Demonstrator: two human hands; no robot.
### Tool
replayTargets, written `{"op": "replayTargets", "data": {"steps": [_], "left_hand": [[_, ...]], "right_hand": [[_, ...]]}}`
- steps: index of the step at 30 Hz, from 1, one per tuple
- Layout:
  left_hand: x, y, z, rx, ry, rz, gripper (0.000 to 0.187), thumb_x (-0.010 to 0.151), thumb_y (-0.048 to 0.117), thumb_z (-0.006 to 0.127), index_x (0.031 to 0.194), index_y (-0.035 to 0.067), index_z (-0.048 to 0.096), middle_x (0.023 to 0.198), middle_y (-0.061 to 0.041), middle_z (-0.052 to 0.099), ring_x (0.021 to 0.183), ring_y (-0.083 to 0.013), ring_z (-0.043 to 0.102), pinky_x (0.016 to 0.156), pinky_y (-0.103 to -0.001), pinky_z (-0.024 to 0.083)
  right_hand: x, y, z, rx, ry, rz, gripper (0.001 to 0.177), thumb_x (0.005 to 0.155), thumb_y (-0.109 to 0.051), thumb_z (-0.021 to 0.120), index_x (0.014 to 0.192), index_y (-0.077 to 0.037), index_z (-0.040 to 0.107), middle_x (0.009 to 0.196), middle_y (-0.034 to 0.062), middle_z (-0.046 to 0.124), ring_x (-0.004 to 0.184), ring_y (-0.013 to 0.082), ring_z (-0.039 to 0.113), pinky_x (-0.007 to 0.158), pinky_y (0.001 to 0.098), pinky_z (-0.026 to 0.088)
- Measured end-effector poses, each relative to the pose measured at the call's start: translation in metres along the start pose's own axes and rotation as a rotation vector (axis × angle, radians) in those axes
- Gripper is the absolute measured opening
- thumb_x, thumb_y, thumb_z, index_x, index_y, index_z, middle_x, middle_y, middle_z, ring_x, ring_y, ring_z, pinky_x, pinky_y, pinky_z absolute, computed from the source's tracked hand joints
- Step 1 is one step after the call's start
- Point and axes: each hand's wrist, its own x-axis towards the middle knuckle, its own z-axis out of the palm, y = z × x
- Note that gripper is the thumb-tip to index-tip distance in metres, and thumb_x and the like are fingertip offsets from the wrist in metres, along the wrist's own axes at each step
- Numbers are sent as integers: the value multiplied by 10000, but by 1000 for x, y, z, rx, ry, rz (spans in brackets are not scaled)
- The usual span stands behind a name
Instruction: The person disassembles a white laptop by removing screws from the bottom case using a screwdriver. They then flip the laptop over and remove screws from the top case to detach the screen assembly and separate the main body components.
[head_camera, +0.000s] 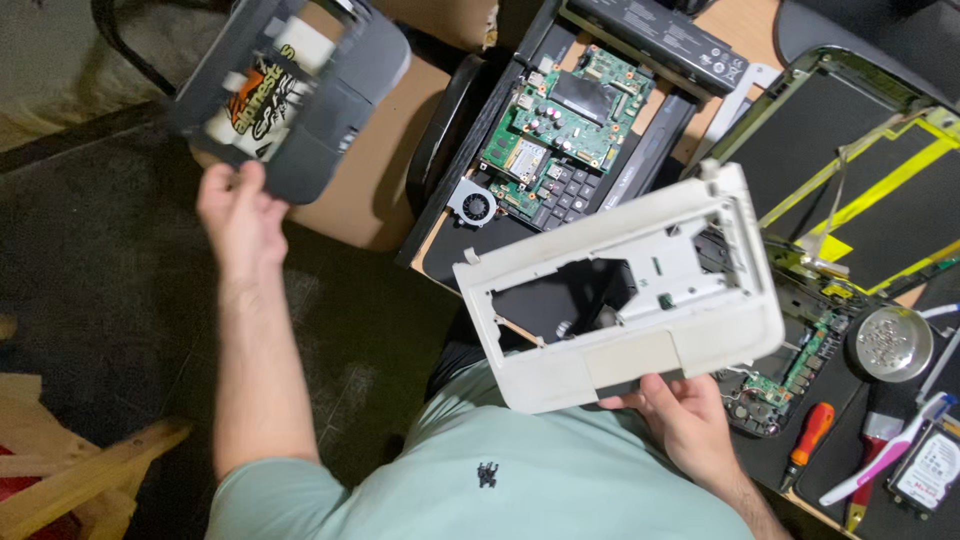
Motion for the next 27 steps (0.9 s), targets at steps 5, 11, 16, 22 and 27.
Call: {"op": "replayTargets", "data": {"steps": [5,11,16,22,27], "left_hand": [[-112,82,37,-2,-181,17,188,1230,99,755,1308,163,597,1213,-84,808,1039,-226,815,805,-396,653],[-210,92,71,-106,-475,-161,373,1137,63,779,1495,86,678,1416,-153,860,1201,-276,859,900,-384,760],[-240,73,80,-128,-684,-360,329,1113,10,795,1430,26,710,1303,-196,888,1121,-330,885,938,-498,791],[-247,50,86,-76,-653,-410,275,1099,10,765,1350,-69,684,1217,-292,857,928,-377,933,736,-492,824],[-249,45,86,58,-636,-297,262,1113,8,767,1345,-104,722,1196,-245,825,962,-340,920,785,-464,831]], "right_hand": [[14,1,16,132,-7,5,357,1202,-87,698,1508,97,705,1428,282,831,1191,422,842,947,668,812],[25,-21,53,42,25,75,542,1132,-1,697,1659,90,612,1583,299,790,1389,454,796,1080,720,784],[42,-26,66,-229,46,313,552,1091,-262,759,1427,167,842,1351,305,959,1207,451,974,1038,470,790],[50,17,63,78,-93,-96,419,1043,162,731,1428,28,828,1317,258,924,1167,402,910,954,701,812],[48,12,77,147,-97,14,440,1088,167,682,1513,73,744,1460,288,882,1306,423,863,1080,678,774]]}}
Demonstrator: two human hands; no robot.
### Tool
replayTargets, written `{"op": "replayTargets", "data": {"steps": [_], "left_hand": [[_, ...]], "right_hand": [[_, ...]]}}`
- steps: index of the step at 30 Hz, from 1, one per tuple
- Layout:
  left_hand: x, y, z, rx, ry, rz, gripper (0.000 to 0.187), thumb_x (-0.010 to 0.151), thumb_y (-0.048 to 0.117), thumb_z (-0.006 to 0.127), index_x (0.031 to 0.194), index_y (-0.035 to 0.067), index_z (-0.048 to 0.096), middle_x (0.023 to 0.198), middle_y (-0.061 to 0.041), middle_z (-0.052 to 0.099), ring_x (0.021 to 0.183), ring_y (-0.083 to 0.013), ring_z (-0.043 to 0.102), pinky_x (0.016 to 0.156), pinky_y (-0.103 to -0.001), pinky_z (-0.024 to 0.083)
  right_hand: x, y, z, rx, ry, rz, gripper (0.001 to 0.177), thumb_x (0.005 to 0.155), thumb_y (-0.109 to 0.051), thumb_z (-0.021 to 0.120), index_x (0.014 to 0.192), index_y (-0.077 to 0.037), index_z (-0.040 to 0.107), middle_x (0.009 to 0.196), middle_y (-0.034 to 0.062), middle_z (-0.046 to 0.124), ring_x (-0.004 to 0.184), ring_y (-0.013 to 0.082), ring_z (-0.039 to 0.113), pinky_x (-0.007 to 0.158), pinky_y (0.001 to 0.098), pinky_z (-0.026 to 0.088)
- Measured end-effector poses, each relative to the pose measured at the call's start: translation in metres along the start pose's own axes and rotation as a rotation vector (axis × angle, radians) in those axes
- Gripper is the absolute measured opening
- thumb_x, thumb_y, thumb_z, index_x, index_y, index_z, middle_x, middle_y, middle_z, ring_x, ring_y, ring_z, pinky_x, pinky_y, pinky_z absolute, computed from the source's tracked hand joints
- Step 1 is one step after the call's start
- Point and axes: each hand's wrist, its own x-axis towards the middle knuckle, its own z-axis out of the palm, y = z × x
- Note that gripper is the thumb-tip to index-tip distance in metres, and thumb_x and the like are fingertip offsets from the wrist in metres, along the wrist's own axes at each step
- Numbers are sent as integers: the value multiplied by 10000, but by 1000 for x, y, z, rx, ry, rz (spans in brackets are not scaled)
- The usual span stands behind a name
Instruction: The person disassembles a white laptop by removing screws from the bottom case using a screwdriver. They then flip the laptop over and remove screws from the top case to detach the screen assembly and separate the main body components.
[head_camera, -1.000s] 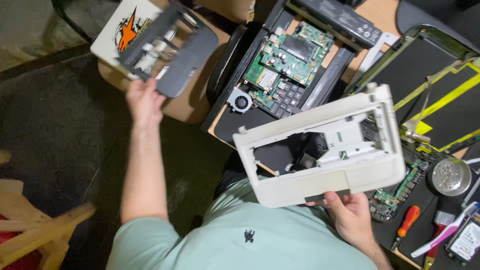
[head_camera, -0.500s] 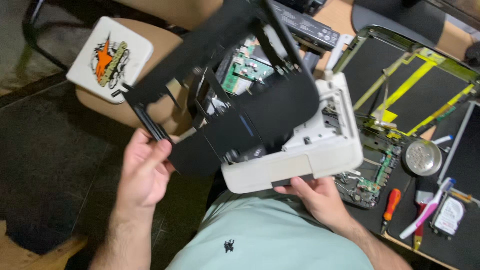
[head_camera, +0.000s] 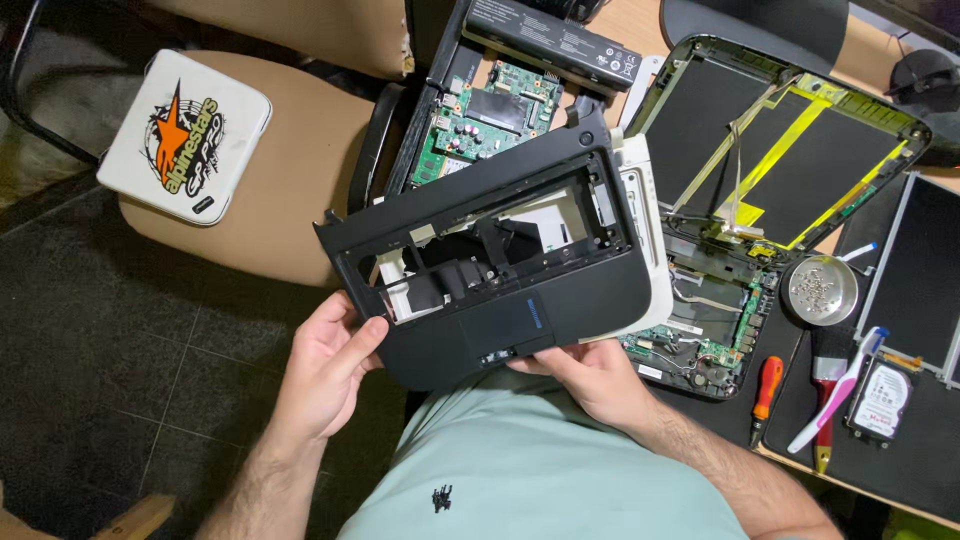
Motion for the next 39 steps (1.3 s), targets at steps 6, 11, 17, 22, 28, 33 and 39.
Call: {"op": "replayTargets", "data": {"steps": [6,11,17,22,28,33,39], "left_hand": [[2,-14,11,44,-17,208,293,1186,139,694,1416,8,571,1439,-296,822,1240,-319,847,986,-464,774],[11,-25,19,-127,-37,145,373,1271,228,552,1524,-40,498,1251,-429,832,1118,-406,901,871,-513,799],[13,-34,-4,-122,136,145,401,1306,268,565,1436,-110,594,1087,-405,854,916,-344,910,740,-463,795],[18,3,-19,-97,306,301,370,1286,299,641,1470,-20,607,1083,-311,836,894,-295,895,740,-448,815],[50,46,-96,-154,615,487,368,1219,316,720,1506,91,671,1424,-76,786,1112,-193,834,1102,-511,792],[106,37,-166,-258,751,532,356,1179,356,659,1268,37,788,1174,-181,881,1120,-307,916,1107,-554,851],[201,-84,-233,-269,869,473,288,1177,304,702,1297,43,681,1183,-216,867,1000,-295,908,907,-543,859]], "right_hand": [[-3,8,-12,-67,-72,7,469,1083,191,691,1509,31,802,1457,259,897,1317,385,851,1061,666,776],[0,14,-21,-127,-166,18,514,1089,187,688,1570,35,783,1475,306,875,1302,395,853,1086,668,758],[5,-10,13,-79,-282,50,609,1108,164,701,1694,2,663,1546,310,825,1335,386,832,1162,661,712],[10,-70,57,-68,-503,119,902,1081,75,832,1859,-61,395,1798,305,631,1594,430,683,1309,571,610],[0,-91,55,-316,-526,238,773,1172,-153,793,1849,-72,429,1657,297,772,1516,381,805,1288,469,677],[-7,-88,45,-491,-553,181,559,1151,-154,811,1670,-19,655,1564,273,864,1427,361,887,1286,490,703],[-9,-86,40,-499,-485,229,515,1133,-162,822,1616,-20,712,1524,261,903,1396,348,912,1251,472,728]]}}
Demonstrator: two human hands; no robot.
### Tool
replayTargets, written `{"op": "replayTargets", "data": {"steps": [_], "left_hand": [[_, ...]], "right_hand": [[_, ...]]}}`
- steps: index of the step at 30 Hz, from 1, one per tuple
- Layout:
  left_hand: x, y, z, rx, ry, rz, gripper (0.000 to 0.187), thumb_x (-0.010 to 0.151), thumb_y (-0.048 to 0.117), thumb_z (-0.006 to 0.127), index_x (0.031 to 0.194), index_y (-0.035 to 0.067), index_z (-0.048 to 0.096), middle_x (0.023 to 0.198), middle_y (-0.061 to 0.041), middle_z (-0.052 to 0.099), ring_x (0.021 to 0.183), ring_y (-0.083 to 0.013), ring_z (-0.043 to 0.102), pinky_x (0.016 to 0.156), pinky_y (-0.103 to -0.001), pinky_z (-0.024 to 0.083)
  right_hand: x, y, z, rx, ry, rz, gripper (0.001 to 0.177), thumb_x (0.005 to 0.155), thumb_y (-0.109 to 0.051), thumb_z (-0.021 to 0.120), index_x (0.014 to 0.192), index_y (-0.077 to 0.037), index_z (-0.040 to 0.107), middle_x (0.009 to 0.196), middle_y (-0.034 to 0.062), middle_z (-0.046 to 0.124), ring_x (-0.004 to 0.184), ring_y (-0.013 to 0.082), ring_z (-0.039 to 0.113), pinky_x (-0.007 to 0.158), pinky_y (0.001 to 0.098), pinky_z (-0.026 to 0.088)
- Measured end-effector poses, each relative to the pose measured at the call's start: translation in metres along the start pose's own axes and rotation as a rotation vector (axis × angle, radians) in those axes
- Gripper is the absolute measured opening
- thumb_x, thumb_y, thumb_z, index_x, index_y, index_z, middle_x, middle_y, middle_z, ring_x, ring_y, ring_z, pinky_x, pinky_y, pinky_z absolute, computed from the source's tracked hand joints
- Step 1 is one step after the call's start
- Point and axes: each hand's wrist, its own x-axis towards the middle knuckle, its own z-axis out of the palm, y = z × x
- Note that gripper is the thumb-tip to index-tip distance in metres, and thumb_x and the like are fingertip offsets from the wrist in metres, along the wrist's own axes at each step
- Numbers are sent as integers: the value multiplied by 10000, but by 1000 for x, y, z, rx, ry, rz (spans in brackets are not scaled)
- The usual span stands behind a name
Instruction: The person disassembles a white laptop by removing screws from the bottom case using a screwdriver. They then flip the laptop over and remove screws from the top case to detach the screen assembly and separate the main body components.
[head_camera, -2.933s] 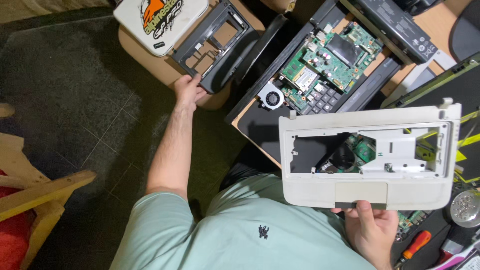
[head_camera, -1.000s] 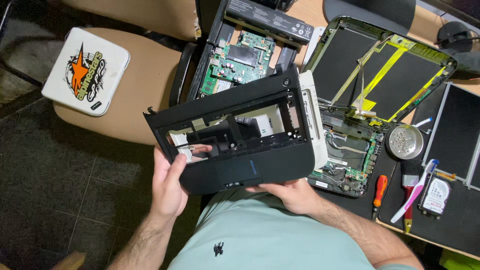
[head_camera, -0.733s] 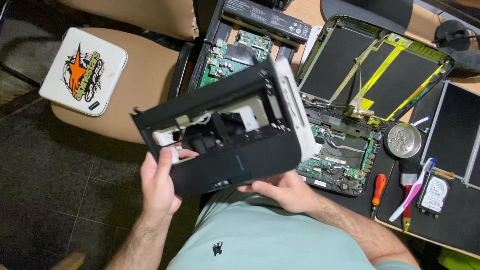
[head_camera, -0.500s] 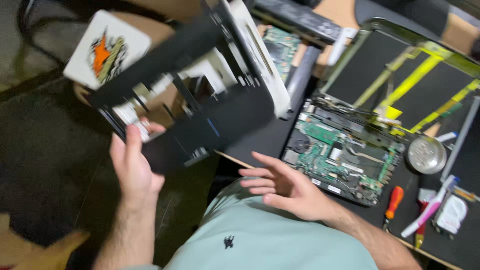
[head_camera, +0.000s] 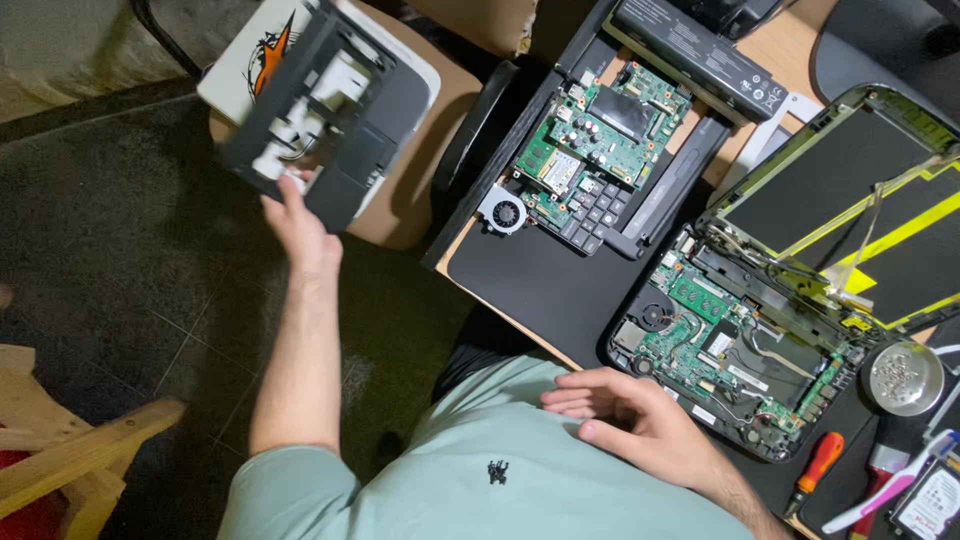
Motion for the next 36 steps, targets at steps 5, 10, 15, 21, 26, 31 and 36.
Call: {"op": "replayTargets", "data": {"steps": [5,10,15,21,26,31,36], "left_hand": [[5,-76,-8,106,22,-157,279,1226,331,633,1336,75,647,1203,-170,866,1012,-334,920,870,-551,844],[-2,-90,5,215,75,-328,749,1212,451,592,1806,59,355,1514,-192,815,1095,-326,940,888,-439,848],[35,-133,-26,845,22,128,497,1174,476,764,1305,-4,768,1209,-222,880,1099,-401,875,912,-543,671],[2,-119,-20,1112,182,332,1079,1020,485,1054,1778,-26,480,1634,-197,456,1438,-436,563,1197,-707,527],[-33,-82,15,1444,-329,680,997,1012,674,924,1748,90,590,1717,-206,563,1517,-396,562,1235,-625,440],[-23,-77,40,1654,-578,550,1081,868,353,1099,1781,69,593,1812,-208,592,1605,-388,535,1303,-621,409],[-10,-89,31,1393,-586,857,855,1009,431,1073,1574,-115,735,1406,-212,634,1310,-460,606,1212,-586,526]], "right_hand": [[-2,4,-3,0,17,26,497,1119,-169,840,1577,-6,737,1511,256,916,1377,332,921,1233,455,736],[-2,10,-4,26,26,24,484,1107,-143,860,1554,1,744,1502,268,917,1360,330,925,1231,451,735],[-3,9,-3,51,22,39,486,1115,-156,850,1554,20,737,1506,274,911,1382,348,915,1251,462,724],[-3,12,-4,39,12,46,475,1115,-150,844,1549,11,741,1508,258,917,1382,333,918,1244,455,729],[-1,8,-1,53,15,21,464,1122,-179,845,1532,14,744,1489,261,919,1355,324,922,1221,444,734],[-2,6,-4,44,42,13,453,1128,-253,849,1505,-19,753,1464,253,927,1326,300,928,1199,437,734],[-3,8,-5,17,25,-4,440,1130,-234,841,1500,-12,760,1447,216,925,1336,305,928,1196,429,747]]}}
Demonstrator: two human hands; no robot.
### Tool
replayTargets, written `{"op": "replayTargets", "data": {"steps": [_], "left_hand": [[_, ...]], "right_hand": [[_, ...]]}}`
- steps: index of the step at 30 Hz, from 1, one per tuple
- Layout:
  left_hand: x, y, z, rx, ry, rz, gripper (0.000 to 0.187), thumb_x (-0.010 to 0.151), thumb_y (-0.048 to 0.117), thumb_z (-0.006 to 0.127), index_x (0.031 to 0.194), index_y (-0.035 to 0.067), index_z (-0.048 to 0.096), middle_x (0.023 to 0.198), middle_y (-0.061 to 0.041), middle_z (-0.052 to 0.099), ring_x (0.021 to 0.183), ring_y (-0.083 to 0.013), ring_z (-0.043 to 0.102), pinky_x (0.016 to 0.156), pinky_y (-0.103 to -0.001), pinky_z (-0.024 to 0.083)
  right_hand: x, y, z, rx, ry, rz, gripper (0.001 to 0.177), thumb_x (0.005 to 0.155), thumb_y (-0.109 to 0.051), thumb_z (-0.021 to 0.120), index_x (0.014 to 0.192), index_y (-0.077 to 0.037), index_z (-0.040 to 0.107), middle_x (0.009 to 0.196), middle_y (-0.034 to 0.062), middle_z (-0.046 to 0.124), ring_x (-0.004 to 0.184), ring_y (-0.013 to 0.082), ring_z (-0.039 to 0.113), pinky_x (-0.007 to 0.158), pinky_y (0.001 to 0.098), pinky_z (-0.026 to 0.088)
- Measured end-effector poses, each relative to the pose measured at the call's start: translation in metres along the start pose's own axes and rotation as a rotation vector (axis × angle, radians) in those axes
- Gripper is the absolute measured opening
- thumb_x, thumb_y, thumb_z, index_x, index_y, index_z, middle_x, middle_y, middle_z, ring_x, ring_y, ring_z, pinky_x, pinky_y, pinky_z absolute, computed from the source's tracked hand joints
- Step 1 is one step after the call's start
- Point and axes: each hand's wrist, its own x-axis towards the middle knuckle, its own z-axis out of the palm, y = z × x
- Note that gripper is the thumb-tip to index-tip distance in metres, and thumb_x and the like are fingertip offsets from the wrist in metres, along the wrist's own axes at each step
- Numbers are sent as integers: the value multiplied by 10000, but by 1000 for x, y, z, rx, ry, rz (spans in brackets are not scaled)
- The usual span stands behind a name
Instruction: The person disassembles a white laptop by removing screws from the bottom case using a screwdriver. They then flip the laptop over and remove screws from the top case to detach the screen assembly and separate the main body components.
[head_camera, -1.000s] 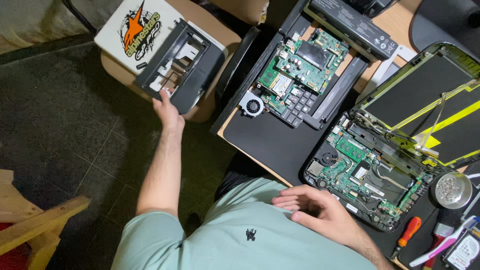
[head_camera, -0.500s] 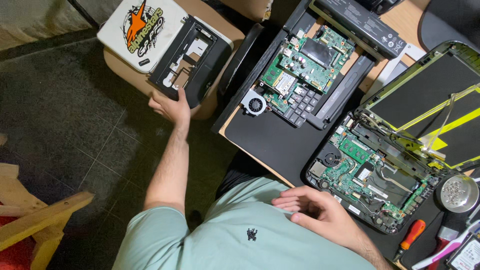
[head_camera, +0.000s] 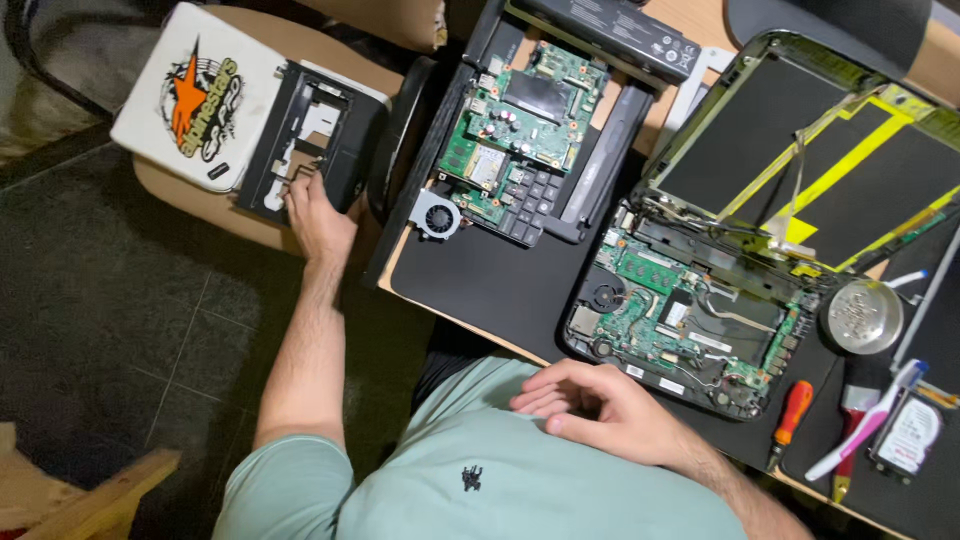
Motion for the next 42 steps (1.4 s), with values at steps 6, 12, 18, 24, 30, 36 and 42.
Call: {"op": "replayTargets", "data": {"steps": [6,12,18,24,30,36,42], "left_hand": [[-1,6,10,-35,172,52,813,1030,481,1048,1531,-71,724,1396,-234,659,1280,-465,626,1157,-579,520],[2,7,34,-56,35,-107,923,978,433,1096,1643,-45,669,1498,-170,640,1391,-342,565,1254,-548,537],[0,16,25,-65,111,49,797,967,313,955,1613,-40,650,1507,-257,643,1361,-493,610,1196,-596,520],[7,3,43,-153,165,130,861,831,337,840,1587,-39,667,1455,-262,680,1349,-506,636,1206,-593,501],[19,-39,80,58,-56,34,854,967,227,1042,1692,-1,652,1582,-263,706,1405,-400,645,1225,-533,518],[14,-33,51,84,-7,158,525,1178,56,591,1687,-42,675,1665,-288,707,1453,-475,643,1224,-564,482],[-4,64,-93,-244,153,26,521,1169,75,928,1584,-111,673,1552,-305,707,1415,-465,698,1229,-601,549]], "right_hand": [[-3,7,-2,54,5,22,456,1123,-239,844,1499,6,761,1454,251,936,1298,285,937,1183,412,744],[-3,9,-1,65,7,33,446,1115,-207,847,1491,20,770,1456,247,936,1295,287,941,1182,416,753],[-3,12,-2,57,-7,22,449,1128,-243,842,1500,-5,764,1458,248,930,1306,287,932,1189,420,737],[-1,2,1,16,-22,6,452,1127,-264,840,1491,-4,777,1423,186,929,1323,274,921,1202,419,739],[-24,-2,-3,-16,12,-35,476,1132,-261,836,1532,-17,752,1456,185,901,1365,288,902,1218,412,737],[-81,-14,-16,-159,219,-227,350,1163,-218,800,1459,-32,793,1411,164,907,1283,298,949,1087,408,793],[-174,19,-50,-768,928,-25,256,1026,-203,901,1269,-131,931,1238,44,973,1115,155,921,1119,325,691]]}}
